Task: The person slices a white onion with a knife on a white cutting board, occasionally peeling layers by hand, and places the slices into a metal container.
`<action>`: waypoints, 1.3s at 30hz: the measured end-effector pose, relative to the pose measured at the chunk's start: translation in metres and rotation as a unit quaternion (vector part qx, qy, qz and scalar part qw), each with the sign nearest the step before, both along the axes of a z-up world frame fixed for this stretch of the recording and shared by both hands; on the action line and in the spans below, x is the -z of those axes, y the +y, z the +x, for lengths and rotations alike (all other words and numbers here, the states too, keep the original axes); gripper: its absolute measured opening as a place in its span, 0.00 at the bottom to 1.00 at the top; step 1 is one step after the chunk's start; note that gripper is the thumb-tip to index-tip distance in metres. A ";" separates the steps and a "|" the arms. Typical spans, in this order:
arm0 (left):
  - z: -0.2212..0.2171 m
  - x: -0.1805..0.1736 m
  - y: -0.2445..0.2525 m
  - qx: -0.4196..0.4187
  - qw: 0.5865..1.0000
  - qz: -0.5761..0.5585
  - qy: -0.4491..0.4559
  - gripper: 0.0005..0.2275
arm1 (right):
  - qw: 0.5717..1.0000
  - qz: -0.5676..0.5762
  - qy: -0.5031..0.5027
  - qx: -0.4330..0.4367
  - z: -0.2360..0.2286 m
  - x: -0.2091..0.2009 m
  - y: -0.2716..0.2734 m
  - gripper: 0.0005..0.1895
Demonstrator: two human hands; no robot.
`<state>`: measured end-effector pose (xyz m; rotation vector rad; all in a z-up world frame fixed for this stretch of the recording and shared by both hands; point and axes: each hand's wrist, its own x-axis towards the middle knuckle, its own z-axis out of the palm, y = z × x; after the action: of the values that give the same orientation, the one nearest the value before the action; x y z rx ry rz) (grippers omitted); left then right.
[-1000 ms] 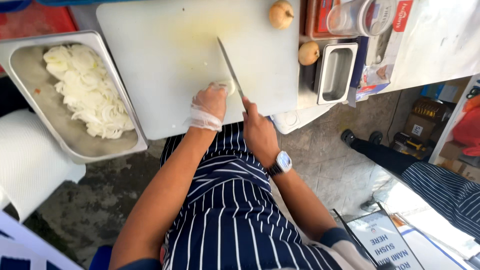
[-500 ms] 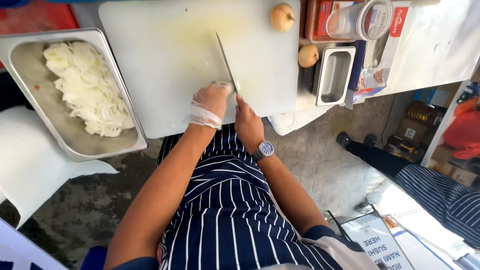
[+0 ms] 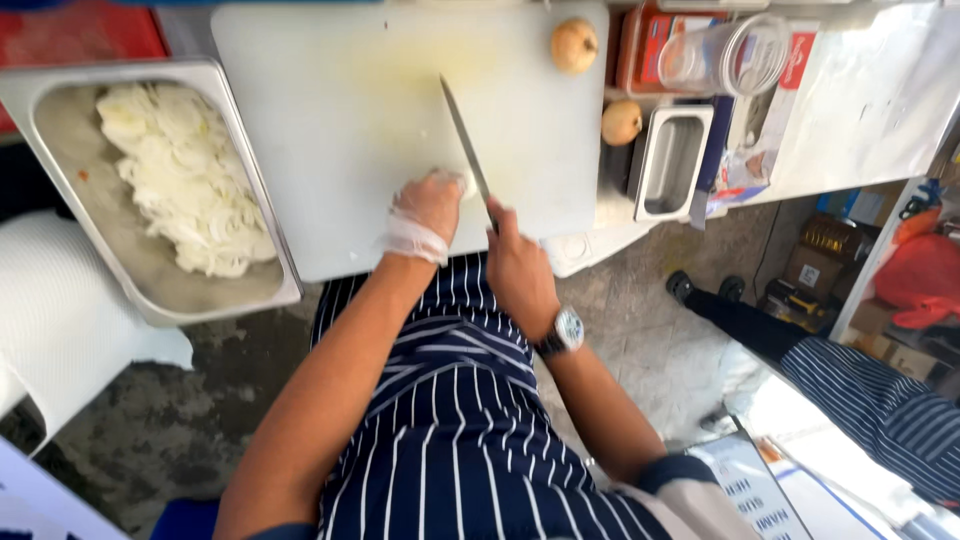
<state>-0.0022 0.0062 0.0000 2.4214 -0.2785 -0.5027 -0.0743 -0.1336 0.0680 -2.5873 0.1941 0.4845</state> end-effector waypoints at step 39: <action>0.003 -0.008 0.007 -0.004 1.000 -0.007 -0.007 0.09 | 0.999 0.006 -0.038 -0.014 0.009 0.020 0.018 0.17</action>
<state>0.0011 0.0128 0.0082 2.4129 -0.2781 -0.4783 -0.0657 -0.1159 0.0485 -2.5952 0.1286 0.3957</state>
